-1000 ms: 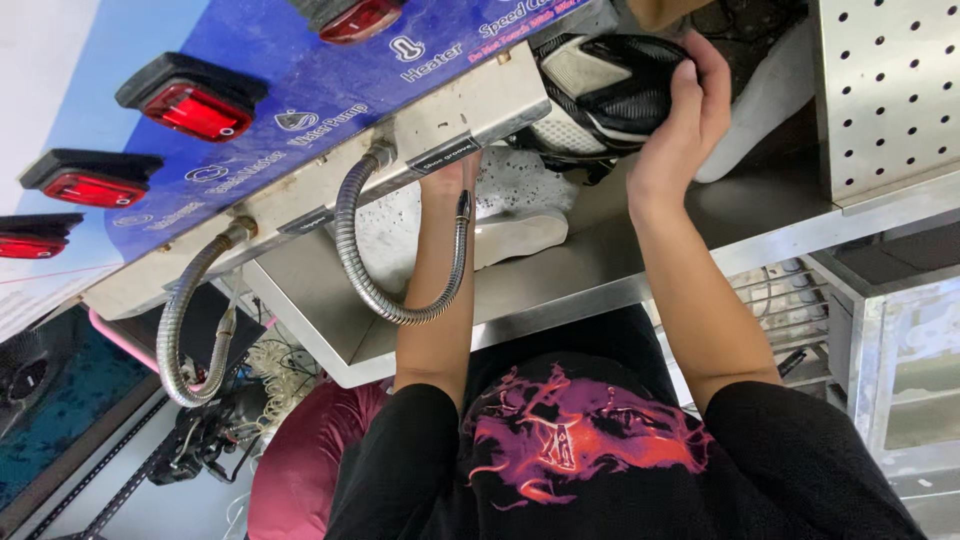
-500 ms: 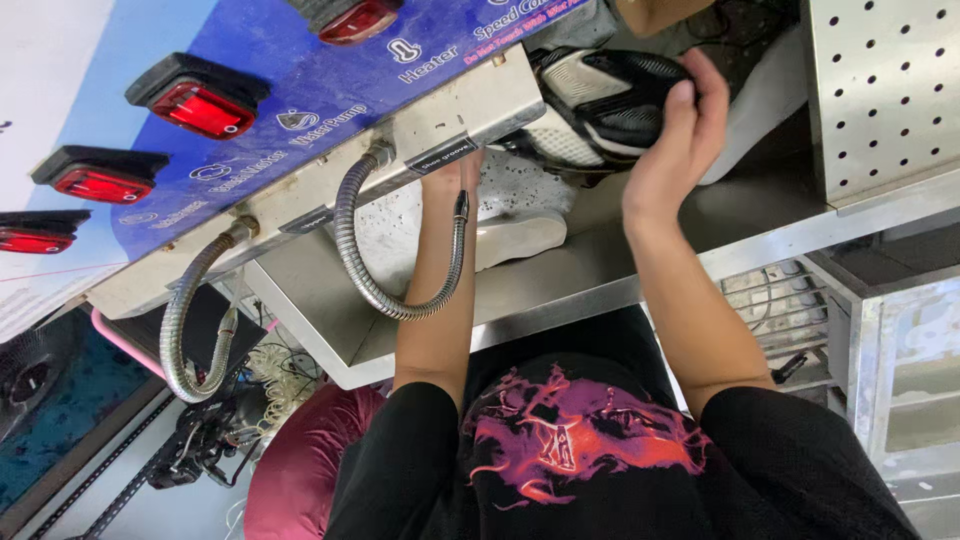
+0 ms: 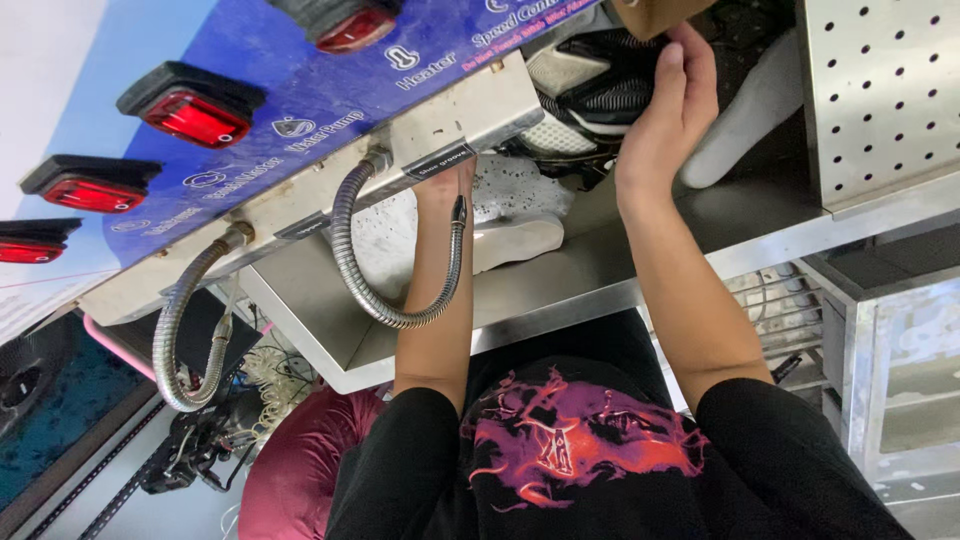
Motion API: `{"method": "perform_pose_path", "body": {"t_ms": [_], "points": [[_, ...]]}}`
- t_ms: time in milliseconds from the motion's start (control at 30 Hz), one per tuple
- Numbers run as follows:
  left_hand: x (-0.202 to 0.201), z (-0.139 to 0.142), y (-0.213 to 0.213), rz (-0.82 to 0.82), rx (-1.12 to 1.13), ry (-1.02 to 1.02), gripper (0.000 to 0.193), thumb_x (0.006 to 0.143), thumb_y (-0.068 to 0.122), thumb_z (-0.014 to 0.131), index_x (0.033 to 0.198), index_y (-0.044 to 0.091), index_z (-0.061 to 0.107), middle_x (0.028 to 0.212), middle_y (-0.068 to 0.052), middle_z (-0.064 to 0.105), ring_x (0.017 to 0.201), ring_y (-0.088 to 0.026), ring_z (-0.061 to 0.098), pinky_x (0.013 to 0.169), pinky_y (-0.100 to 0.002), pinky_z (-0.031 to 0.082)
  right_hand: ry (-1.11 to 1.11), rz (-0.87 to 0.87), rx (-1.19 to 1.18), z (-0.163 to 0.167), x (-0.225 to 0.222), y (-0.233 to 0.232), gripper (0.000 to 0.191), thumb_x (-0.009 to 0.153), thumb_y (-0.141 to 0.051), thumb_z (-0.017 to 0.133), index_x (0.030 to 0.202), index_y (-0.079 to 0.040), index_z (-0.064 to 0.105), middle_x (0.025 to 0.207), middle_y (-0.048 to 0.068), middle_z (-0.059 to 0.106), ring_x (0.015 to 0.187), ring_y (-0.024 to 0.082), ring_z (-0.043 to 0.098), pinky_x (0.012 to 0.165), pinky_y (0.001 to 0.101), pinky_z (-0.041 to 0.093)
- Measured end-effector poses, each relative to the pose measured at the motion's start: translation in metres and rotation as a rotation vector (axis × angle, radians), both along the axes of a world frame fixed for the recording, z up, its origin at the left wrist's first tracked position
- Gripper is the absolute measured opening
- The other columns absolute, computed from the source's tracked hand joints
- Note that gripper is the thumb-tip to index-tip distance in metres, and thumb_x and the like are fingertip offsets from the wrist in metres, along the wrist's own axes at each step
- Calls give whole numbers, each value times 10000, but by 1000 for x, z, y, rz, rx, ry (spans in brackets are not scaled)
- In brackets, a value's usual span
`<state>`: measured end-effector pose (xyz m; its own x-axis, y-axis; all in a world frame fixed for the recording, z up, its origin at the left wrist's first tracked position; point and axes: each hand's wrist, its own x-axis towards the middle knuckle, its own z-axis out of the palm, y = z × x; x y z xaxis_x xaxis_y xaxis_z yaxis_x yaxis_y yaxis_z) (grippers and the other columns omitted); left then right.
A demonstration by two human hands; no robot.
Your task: The person uses a handheld spray nozzle to rinse a black and white sneaker under a shoe washing machine. They rotate the shoe to spray water on the sole, sides, and interior, then place it in the sink basin.
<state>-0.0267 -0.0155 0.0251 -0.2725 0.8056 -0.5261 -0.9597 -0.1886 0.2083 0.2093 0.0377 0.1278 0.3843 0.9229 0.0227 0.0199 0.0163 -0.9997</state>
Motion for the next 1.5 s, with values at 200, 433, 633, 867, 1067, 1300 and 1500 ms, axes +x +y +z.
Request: {"method": "perform_pose_path", "body": {"t_ms": [200,433,633,867,1067,1300,1500], "points": [[-14,7,2,-92,-37,-18,536,1028,426,516,1371,14,521,1390,-187,557,1287,-334,564,1127,-510,479,48,-47,-40,-5,-7,-12,160,1131,-109,526,1225,11,574,1202,78,613,1121,152,558,1064,299,450],[12,20,19,-56,-49,-27,494,1067,412,497,1374,25,524,1348,-193,591,1230,-331,604,1059,-504,527,-11,-53,12,10,8,-12,134,1138,-90,536,1234,0,560,1262,100,645,1143,151,573,1079,283,443],[14,32,28,-104,-21,-65,476,1077,393,484,1363,16,534,1352,-212,593,1229,-329,627,1057,-497,554,76,-31,41,31,1,-23,154,1137,-95,541,1258,-1,532,1295,97,611,1171,157,552,1063,277,438],[19,14,22,-143,-97,-1,515,1040,448,486,1344,38,549,1333,-180,601,1228,-326,602,1036,-497,529,-94,-67,30,41,7,-23,151,1129,-53,536,1257,18,573,1276,109,627,1128,159,571,1065,282,449],[-14,-18,-3,-144,13,75,480,1057,409,518,1349,31,558,1353,-150,607,1276,-309,591,1136,-487,469,-12,-19,-25,35,-11,-37,147,1116,-52,522,1243,10,561,1331,128,616,1247,201,560,1170,327,424],[7,9,-51,-113,-142,238,415,1109,291,560,1400,-5,556,1386,-139,598,1305,-288,557,1187,-454,431,99,8,-50,5,23,-66,263,1090,-206,541,1239,9,570,1283,159,642,1198,220,576,1133,357,437],[56,86,-73,-211,30,26,369,1097,311,528,1368,66,578,1425,-125,587,1352,-279,566,1203,-461,429,562,-83,-64,-26,69,-80,481,1097,-411,430,1259,7,603,1257,193,660,1169,283,646,1086,436,542]]}}
